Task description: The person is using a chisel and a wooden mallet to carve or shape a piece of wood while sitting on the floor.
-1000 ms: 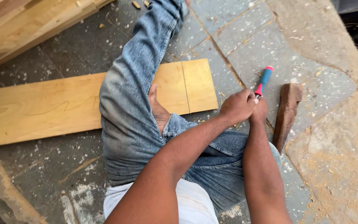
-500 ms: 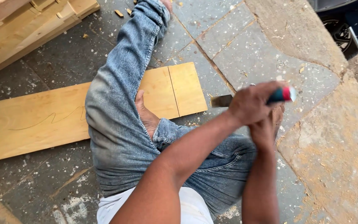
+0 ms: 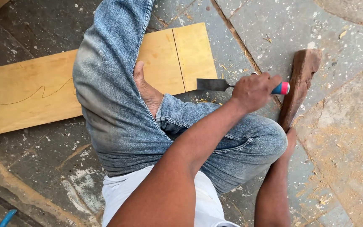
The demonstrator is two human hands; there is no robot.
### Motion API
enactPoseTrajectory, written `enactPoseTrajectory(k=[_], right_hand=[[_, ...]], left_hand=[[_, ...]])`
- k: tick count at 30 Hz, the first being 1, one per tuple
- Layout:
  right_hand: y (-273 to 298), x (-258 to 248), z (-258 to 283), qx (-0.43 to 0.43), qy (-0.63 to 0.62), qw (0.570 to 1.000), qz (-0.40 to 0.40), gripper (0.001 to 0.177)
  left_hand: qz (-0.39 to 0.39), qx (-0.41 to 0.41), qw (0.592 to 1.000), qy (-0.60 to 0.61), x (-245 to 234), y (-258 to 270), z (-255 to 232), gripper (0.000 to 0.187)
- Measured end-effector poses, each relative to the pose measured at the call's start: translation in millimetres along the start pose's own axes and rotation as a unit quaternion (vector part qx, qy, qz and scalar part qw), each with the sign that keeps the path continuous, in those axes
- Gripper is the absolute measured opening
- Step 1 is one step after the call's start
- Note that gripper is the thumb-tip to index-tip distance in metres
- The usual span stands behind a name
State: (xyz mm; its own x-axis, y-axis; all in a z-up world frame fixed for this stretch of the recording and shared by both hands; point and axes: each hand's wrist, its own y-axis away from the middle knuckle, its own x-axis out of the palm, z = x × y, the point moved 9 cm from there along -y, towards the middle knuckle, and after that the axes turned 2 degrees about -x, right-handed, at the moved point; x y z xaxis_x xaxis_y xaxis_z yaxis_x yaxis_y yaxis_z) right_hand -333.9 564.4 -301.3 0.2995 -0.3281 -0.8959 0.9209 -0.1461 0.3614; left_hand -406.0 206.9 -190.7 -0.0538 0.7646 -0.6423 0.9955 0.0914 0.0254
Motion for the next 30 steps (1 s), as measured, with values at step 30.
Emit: enactPoseTrajectory(k=[30], right_hand=[[-6.7, -253.8, -49.5, -0.126, -0.661, 0.739, 0.048, 0.024]], left_hand=[[-0.004, -0.04, 0.999, 0.014, -13.3, -0.3, 45.7, 0.039]])
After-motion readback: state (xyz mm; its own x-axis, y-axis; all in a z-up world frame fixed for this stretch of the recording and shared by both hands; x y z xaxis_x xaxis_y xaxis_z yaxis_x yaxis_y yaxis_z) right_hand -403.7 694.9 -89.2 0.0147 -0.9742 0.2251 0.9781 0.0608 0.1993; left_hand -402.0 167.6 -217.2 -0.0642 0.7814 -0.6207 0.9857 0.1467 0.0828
